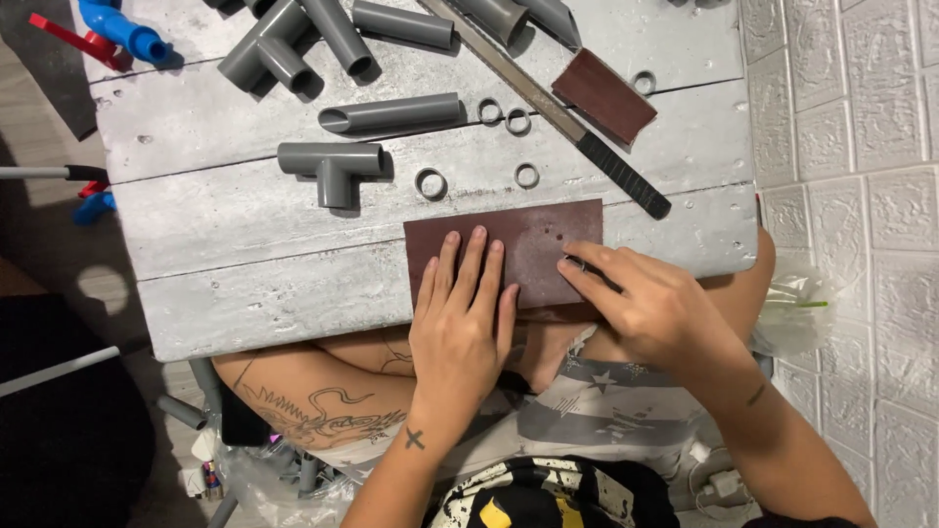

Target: Sanding the edges of small plastic rings using a piece of sandpaper on a wooden board.

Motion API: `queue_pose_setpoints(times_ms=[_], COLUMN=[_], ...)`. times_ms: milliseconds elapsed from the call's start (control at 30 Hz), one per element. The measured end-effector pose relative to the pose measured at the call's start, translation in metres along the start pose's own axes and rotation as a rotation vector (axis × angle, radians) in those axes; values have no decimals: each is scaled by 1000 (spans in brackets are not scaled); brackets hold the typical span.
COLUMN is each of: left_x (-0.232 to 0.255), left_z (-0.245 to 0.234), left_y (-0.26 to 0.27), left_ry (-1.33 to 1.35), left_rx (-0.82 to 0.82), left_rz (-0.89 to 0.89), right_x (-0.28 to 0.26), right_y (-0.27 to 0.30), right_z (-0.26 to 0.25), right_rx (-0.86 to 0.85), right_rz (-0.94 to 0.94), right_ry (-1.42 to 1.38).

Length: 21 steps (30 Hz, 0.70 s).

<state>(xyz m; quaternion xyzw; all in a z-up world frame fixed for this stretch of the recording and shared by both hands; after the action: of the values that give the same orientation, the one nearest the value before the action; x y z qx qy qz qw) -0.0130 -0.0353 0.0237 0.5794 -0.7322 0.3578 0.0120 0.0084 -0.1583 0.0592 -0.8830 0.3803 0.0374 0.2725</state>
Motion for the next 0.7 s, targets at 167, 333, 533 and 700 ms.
queue_pose_setpoints(times_ms=[167, 333, 533, 700], left_x=[-10, -14, -17, -17], left_z=[6, 6, 5, 4], left_y=[9, 7, 4, 3], left_ry=[-13, 26, 81, 62], left_rx=[19, 3, -33, -31], left_rz=[-46, -89, -132, -136], right_x=[1, -2, -26, -16], right_y=[1, 2, -21, -41], right_z=[-1, 4, 13, 27], right_rx=[-19, 33, 19, -20], right_rz=[7, -13, -77, -52], right_ry=[-8, -3, -36, -17])
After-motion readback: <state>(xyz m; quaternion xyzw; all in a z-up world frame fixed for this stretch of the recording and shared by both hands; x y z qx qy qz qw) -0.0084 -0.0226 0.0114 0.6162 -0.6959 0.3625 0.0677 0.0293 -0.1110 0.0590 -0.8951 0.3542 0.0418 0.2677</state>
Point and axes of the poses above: each hand's wrist, its own y-axis away from the middle knuckle, its own z-axis out of the palm, x = y × z, the point moved 10 cm from there along -y, towards the middle knuckle, and after that the axes turned 10 degrees about x, right-handed, at the moved point
